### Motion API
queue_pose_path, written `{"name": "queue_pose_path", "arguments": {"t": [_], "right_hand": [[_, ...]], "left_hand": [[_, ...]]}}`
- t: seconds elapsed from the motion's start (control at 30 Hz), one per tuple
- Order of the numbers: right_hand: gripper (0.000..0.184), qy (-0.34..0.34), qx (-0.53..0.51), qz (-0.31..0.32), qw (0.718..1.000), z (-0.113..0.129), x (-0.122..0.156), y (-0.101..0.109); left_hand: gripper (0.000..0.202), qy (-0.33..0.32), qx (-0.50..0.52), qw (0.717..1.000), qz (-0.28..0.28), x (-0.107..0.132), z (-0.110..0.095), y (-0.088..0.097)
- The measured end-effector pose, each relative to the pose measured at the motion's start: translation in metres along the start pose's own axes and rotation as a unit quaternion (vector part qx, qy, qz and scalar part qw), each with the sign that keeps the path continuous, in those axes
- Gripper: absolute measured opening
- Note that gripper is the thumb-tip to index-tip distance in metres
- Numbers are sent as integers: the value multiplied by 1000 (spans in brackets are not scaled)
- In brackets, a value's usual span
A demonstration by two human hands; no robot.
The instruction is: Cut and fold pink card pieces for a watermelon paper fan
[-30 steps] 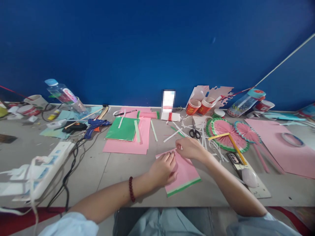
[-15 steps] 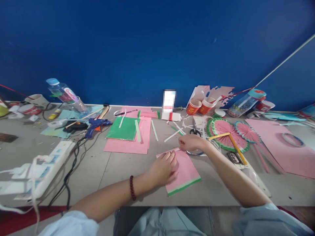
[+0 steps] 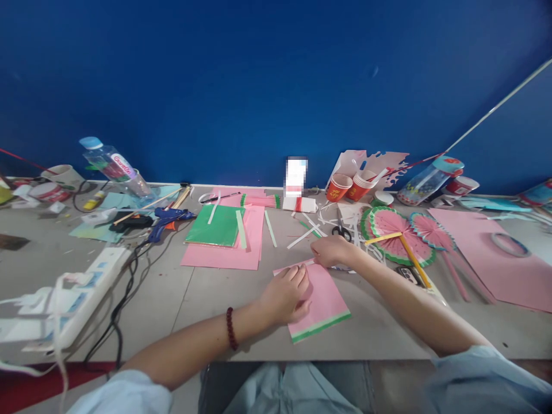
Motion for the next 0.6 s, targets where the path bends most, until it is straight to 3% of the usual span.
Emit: {"name": "queue_pose_path", "arguments": {"t": [0.6], "right_hand": [[27,-4,4,10,1000,2,2,-2]], "left_hand": [[57,4,4,1000,9,0,0,1]]}}
Point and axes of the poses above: each hand's wrist, its own x-axis away from the middle knuckle, its own y-axis out of the back of the hand, z = x × y, the point moved 2 cm from there along -x, towards the middle knuckle, and after that the axes turned 1 degree about -x, right-handed, at the moved point
